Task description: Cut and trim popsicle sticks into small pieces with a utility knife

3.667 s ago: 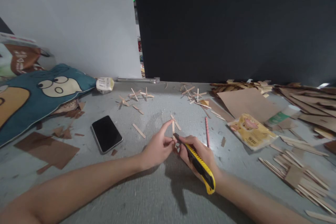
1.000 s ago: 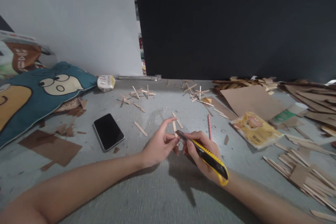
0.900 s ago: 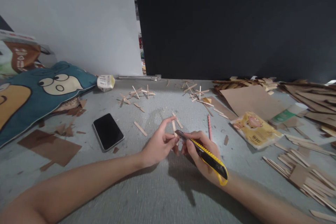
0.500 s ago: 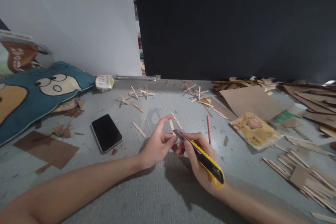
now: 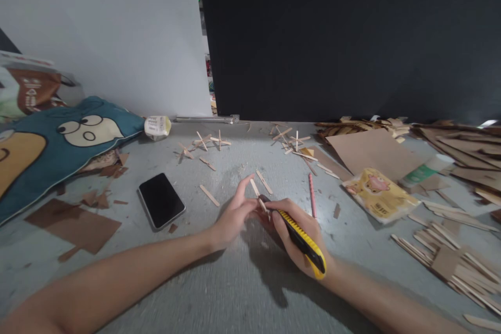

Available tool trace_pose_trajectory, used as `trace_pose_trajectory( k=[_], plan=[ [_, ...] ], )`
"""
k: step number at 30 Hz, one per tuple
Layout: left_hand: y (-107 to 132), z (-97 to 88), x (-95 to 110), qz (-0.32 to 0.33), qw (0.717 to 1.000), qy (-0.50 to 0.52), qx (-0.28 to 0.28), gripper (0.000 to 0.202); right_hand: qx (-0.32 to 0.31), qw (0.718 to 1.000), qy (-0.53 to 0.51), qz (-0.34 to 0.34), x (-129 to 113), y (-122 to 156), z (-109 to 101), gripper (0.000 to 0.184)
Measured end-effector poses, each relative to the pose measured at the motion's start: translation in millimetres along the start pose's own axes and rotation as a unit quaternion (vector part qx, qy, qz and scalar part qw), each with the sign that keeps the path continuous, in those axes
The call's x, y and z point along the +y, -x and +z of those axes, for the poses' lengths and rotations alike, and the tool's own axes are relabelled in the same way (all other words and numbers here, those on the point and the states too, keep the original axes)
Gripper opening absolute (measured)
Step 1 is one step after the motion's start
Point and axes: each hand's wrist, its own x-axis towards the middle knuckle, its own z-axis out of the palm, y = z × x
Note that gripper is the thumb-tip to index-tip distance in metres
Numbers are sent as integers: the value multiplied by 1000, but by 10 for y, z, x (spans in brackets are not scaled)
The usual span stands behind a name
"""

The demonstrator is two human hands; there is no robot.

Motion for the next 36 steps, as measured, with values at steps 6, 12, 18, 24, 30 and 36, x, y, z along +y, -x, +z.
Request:
trace_pose_trajectory(
  k=[6, 12, 18, 24, 30, 36],
  plan=[
    [-61, -19, -71, 4, 998, -45, 38, 70, -13, 1000, 1, -13, -6, 4, -1, 17],
    [-67, -33, -117, 28, 995, -91, 34, 92, -8, 1000, 6, 2, -1, 3, 3, 15],
    [-73, -42, -143, 19, 996, -85, 32, 94, -9, 1000, 6, 11, 38, 18, 14, 17],
    [-106, -52, -133, 3, 997, -74, 37, 98, -5, 1000, 8, -9, 33, -3, 6, 18],
    [-71, -16, -69, 37, 994, -102, 20, 77, -10, 1000, 20, -8, 7, -4, -3, 19],
    [-82, 12, -65, 41, 995, -87, 18, 68, -14, 1000, 17, 0, -24, -13, -11, 18]
  ],
)
